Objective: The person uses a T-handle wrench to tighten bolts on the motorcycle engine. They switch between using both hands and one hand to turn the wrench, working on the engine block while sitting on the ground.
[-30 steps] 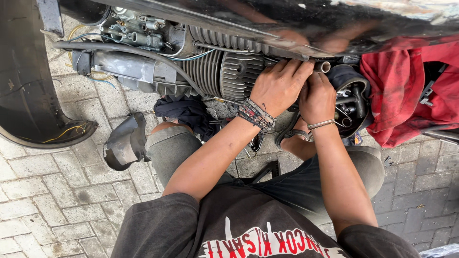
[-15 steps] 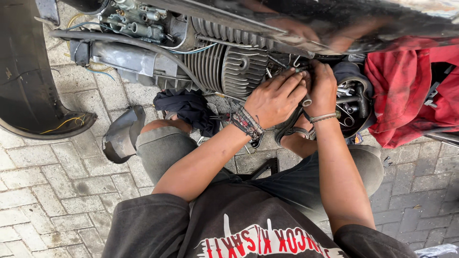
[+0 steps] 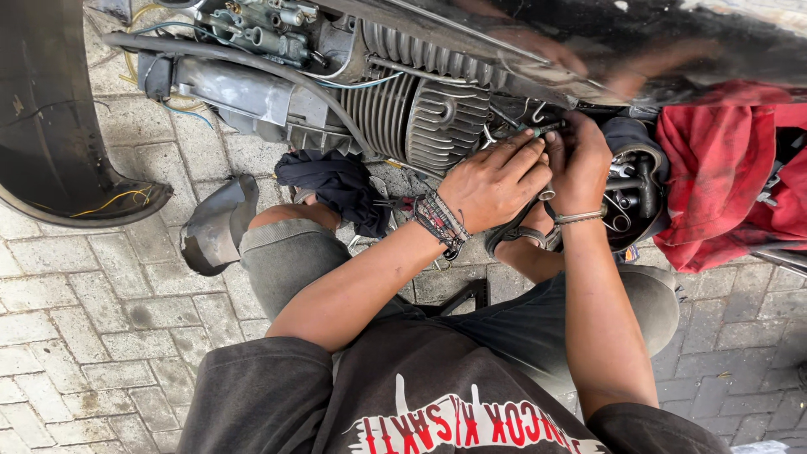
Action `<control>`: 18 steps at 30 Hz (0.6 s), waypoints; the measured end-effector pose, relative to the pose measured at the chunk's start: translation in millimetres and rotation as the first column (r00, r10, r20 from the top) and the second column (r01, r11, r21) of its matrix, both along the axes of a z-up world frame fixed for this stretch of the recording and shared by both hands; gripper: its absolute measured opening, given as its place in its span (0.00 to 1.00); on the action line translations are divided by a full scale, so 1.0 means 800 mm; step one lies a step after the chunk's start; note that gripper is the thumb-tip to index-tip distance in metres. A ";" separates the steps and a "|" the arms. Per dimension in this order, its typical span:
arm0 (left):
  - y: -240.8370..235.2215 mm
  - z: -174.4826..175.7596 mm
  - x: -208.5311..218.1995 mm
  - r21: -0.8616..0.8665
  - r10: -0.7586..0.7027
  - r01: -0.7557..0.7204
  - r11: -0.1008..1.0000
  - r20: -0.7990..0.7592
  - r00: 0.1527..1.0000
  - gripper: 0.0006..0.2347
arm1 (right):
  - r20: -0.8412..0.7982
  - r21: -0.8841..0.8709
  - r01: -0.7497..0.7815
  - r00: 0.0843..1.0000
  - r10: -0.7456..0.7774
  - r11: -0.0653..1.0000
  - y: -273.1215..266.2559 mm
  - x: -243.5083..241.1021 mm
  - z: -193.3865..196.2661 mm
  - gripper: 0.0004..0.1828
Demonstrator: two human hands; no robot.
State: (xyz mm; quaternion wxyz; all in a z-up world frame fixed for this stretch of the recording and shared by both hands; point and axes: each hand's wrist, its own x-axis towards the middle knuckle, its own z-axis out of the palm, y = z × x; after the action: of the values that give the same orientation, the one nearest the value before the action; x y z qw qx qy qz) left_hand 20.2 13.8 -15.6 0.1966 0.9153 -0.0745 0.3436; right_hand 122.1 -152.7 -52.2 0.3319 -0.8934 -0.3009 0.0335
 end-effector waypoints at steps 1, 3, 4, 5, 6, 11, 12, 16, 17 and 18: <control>0.002 0.001 0.000 -0.004 -0.002 0.002 1.000 -0.001 1.000 0.09 | -0.001 -0.004 0.002 1.000 -0.002 1.000 -0.002 -0.001 -0.010 0.16; 0.004 0.006 0.002 0.020 0.001 -0.001 1.000 -0.009 1.000 0.08 | -0.317 0.279 0.290 0.928 -0.197 0.915 -0.008 -0.001 -0.029 0.21; 0.005 0.008 0.004 0.018 0.000 0.001 1.000 -0.009 1.000 0.08 | -0.316 0.277 0.292 0.927 -0.200 0.916 -0.008 0.001 -0.038 0.21; 0.007 0.010 0.005 0.026 0.010 -0.009 1.000 -0.007 1.000 0.08 | -0.350 0.332 0.346 0.909 -0.226 0.878 -0.008 0.002 -0.046 0.19; 0.010 0.013 0.006 0.038 0.022 -0.021 0.999 -0.005 1.000 0.08 | -0.387 0.386 0.398 0.889 -0.245 0.832 -0.005 0.003 -0.055 0.16; 0.004 0.015 0.005 0.019 0.048 -0.048 0.999 0.003 0.999 0.06 | -0.473 0.460 0.467 0.849 -0.237 0.756 -0.001 -0.004 -0.038 0.13; 0.004 0.018 0.002 0.009 0.061 -0.061 0.998 0.003 0.998 0.05 | -0.482 0.467 0.477 0.843 -0.238 0.744 0.002 -0.009 -0.029 0.12; 0.015 0.026 0.002 0.047 0.073 -0.073 0.996 -0.006 0.997 0.04 | -0.488 0.447 0.492 0.834 -0.258 0.747 0.001 -0.008 -0.040 0.15; 0.013 0.026 0.002 0.062 0.080 -0.079 0.995 -0.005 0.997 0.04 | -0.458 0.445 0.464 0.853 -0.251 0.766 0.000 -0.008 -0.040 0.15; 0.016 0.026 0.003 0.087 0.090 -0.090 0.992 0.000 0.996 0.05 | -0.426 0.451 0.430 0.874 -0.234 0.782 0.005 -0.004 -0.041 0.15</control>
State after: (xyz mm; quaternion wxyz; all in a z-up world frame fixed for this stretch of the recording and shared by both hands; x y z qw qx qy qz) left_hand 22.4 26.6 5.4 0.1410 0.9261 -0.0478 0.3468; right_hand 118.7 -148.8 -85.4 0.6145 -0.7845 -0.0700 0.0456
